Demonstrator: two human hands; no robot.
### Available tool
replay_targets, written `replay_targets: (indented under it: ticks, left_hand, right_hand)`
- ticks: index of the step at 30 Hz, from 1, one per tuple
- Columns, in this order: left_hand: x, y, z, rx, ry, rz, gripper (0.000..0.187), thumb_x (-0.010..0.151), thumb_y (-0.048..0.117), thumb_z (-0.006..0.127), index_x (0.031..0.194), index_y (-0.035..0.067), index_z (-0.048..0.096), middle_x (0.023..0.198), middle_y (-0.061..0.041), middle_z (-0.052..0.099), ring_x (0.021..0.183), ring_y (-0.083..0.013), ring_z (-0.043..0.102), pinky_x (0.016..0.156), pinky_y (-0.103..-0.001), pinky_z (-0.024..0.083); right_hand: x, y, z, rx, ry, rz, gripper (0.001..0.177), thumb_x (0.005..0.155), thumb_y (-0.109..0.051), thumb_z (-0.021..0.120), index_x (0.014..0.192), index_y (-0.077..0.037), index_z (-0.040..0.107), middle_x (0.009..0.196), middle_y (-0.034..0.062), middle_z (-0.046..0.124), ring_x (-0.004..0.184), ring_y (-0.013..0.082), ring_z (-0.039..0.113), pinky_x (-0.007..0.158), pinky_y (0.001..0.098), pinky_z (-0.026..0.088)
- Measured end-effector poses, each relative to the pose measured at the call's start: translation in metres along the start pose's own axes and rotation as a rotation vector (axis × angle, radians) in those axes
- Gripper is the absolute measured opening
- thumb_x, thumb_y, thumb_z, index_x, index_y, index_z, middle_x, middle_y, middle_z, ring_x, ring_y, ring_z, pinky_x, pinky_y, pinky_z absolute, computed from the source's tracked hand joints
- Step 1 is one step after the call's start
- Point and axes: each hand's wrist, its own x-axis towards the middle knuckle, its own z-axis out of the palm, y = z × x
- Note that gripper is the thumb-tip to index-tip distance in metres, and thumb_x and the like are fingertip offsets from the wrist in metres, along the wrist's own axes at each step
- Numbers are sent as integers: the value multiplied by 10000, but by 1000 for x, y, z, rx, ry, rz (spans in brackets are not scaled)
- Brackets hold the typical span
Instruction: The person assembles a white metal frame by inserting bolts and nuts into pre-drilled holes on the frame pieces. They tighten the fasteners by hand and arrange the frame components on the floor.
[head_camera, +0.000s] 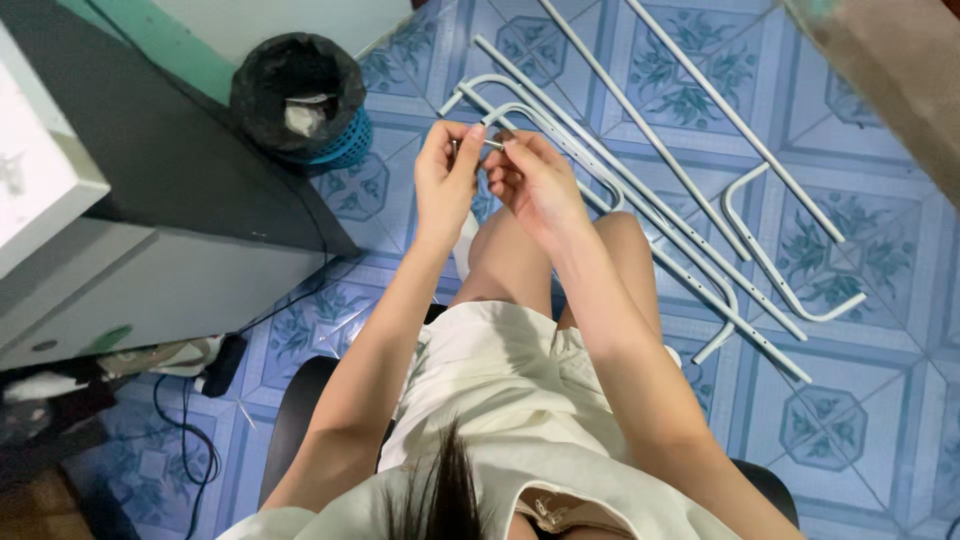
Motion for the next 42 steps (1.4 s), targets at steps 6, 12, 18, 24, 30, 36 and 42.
replay_targets:
  ticks: [6,12,18,24,30,36,42]
  left_hand:
    - [0,39,-90,-311,260,-107,310,1024,233,679,778,109,537,626,43,493,458,-35,400,387,-226,249]
    - [-40,87,-197,-581,420,-173,252,1025,268,606,841,100,566,751,-38,621,585,-115,557,498,-265,410]
    - [-93,121,-289,-593,576,-147,199,1033,233,578,930,63,573,840,-103,664,689,-170,616,592,-287,472]
    - [-124,141,-343,-539,688,5,174,1039,140,564,1119,-14,576,907,-120,652,751,-176,626,654,-301,512]
    - [-124,162,-360,-500,711,39,266,969,44,579,1216,-46,542,1015,-177,687,880,-248,713,790,-359,602]
    - [-114,167,-365,-427,643,22,269,985,86,638,1204,-56,573,1042,-166,675,871,-240,709,773,-357,594]
    - [-99,167,-358,-591,521,2,319,1008,105,590,1257,-93,565,1043,-219,710,920,-292,745,829,-392,628]
  right_hand:
    - [20,59,90,-273,-202,49,150,1020,-179,639,1084,-43,643,818,47,684,644,120,612,595,267,503]
    - [36,105,175,-538,-391,-3,191,1023,-222,619,1119,-68,679,806,23,696,632,72,603,557,228,487]
    - [45,148,269,-740,-538,-126,184,991,-190,654,1130,-70,668,836,9,716,666,63,606,586,222,493]
    - [46,171,338,-1287,-539,-1140,135,923,-123,803,1043,-109,741,918,39,661,909,236,570,796,374,466]
    - [75,179,376,-1430,-645,-1151,307,841,-227,926,1042,-101,732,917,43,640,936,283,553,806,407,468]
    - [79,182,375,-1297,-683,-914,344,818,-148,913,1081,-81,702,939,32,701,884,202,600,751,345,475]
    - [60,187,366,-916,-633,-670,260,960,-39,849,1116,-53,641,984,35,746,750,58,520,671,211,411]
